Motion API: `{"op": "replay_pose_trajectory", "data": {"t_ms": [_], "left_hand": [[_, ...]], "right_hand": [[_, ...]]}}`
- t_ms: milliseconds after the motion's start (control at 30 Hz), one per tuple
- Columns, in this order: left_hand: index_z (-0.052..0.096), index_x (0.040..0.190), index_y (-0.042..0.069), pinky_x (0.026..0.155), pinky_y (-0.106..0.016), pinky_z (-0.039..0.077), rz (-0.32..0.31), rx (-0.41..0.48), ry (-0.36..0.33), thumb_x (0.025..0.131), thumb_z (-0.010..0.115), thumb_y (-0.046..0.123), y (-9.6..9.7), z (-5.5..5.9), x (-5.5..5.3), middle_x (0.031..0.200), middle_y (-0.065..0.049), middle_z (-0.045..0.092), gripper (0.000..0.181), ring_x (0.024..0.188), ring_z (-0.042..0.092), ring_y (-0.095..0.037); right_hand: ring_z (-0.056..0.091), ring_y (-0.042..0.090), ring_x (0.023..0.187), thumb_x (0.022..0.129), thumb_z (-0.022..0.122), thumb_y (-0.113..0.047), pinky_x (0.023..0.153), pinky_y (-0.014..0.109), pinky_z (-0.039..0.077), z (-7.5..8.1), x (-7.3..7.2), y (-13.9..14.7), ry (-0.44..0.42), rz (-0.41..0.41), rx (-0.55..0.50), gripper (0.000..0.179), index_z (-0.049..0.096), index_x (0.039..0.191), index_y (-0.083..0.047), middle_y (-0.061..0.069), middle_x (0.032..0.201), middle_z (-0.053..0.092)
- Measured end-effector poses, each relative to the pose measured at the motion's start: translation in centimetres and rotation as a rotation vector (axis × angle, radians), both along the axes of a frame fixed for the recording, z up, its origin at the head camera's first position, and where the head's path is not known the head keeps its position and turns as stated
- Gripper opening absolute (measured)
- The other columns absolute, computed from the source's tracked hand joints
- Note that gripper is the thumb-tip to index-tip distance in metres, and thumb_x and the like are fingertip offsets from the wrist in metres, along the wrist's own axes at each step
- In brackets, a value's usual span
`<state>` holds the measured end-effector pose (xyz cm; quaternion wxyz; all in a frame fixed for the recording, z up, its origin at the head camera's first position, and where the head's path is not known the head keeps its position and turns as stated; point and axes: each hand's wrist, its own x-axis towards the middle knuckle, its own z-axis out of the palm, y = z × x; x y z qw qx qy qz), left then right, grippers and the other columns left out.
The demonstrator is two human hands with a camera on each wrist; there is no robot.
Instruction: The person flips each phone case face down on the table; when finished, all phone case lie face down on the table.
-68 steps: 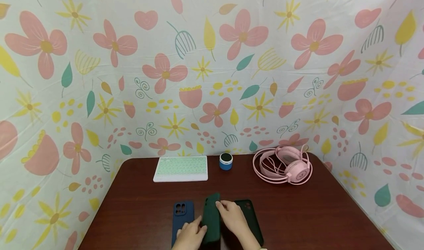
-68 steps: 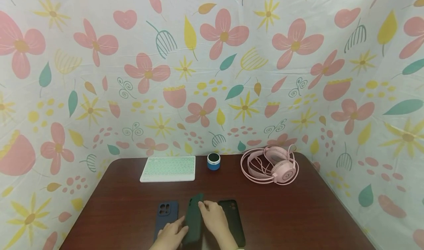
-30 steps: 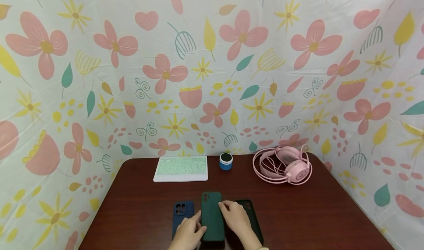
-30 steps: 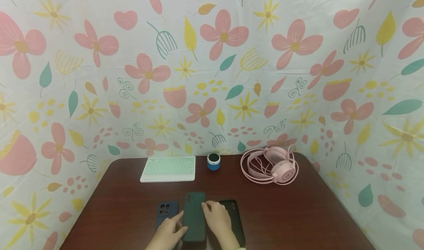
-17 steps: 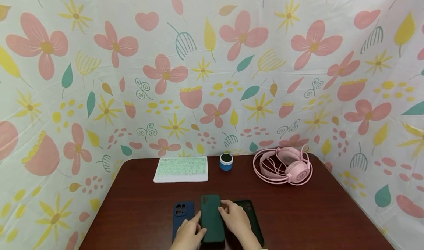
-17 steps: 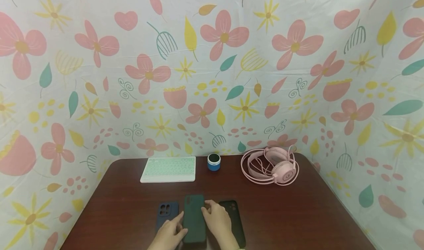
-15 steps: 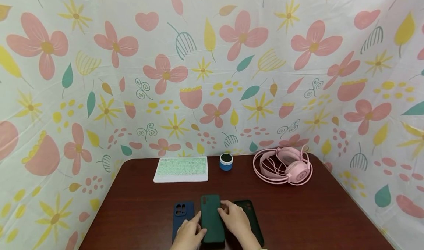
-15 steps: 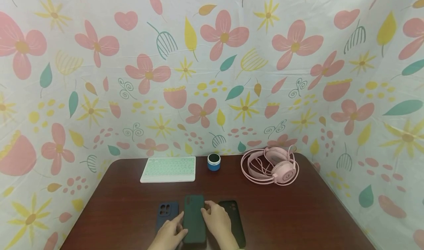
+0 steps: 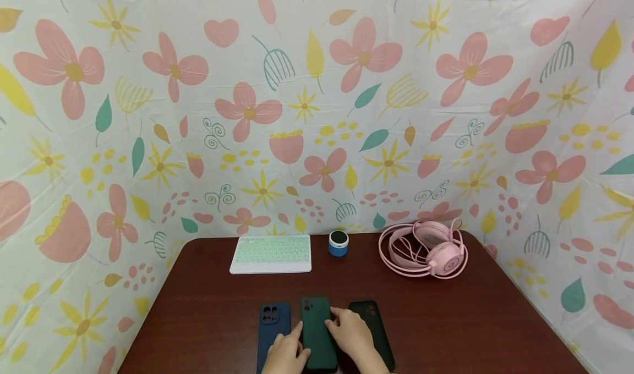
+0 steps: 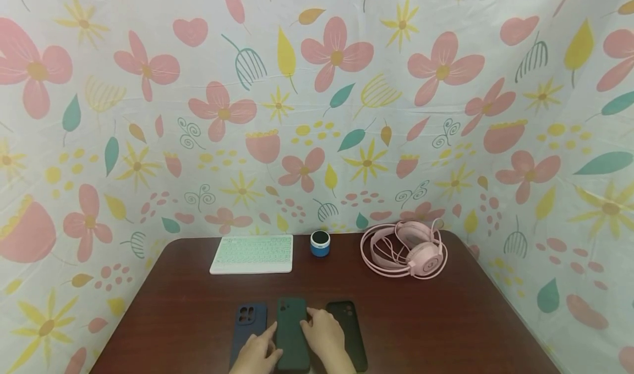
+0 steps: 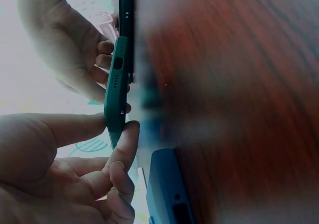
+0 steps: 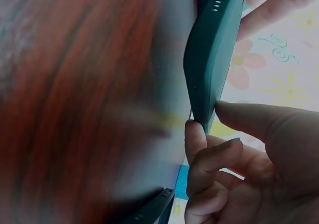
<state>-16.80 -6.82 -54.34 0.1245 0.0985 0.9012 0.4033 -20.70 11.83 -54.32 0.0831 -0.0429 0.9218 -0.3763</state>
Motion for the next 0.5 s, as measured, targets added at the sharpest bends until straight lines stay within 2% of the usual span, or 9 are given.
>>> {"op": "replay_pose_trajectory", "data": {"t_ms": [300,500], "left_hand": [[0.051,0.134,-0.008,0.056,-0.034,0.030,0.004,-0.051,-0.008,0.088,0.070,0.016,0.35,-0.54,-0.17,0.062,0.000,0.049,0.055,0.062,0.038,-0.021],[0.051,0.133,-0.008,0.059,-0.041,0.034,0.013,-0.087,-0.030,0.087,0.071,0.014,0.55,-0.63,-0.33,0.068,-0.003,0.049,0.055,0.067,0.041,-0.025]], "right_hand": [[0.042,0.012,0.048,0.090,0.068,-0.019,0.045,0.028,0.034,0.13,0.28,0.01,-0.006,0.004,0.017,0.040,0.063,0.125,0.000,-0.002,0.062,0.052],[0.041,0.013,0.048,0.089,0.069,-0.019,0.045,0.029,0.033,0.21,0.43,-0.02,-0.006,0.010,0.029,0.042,0.063,0.125,0.001,-0.001,0.061,0.051]]}}
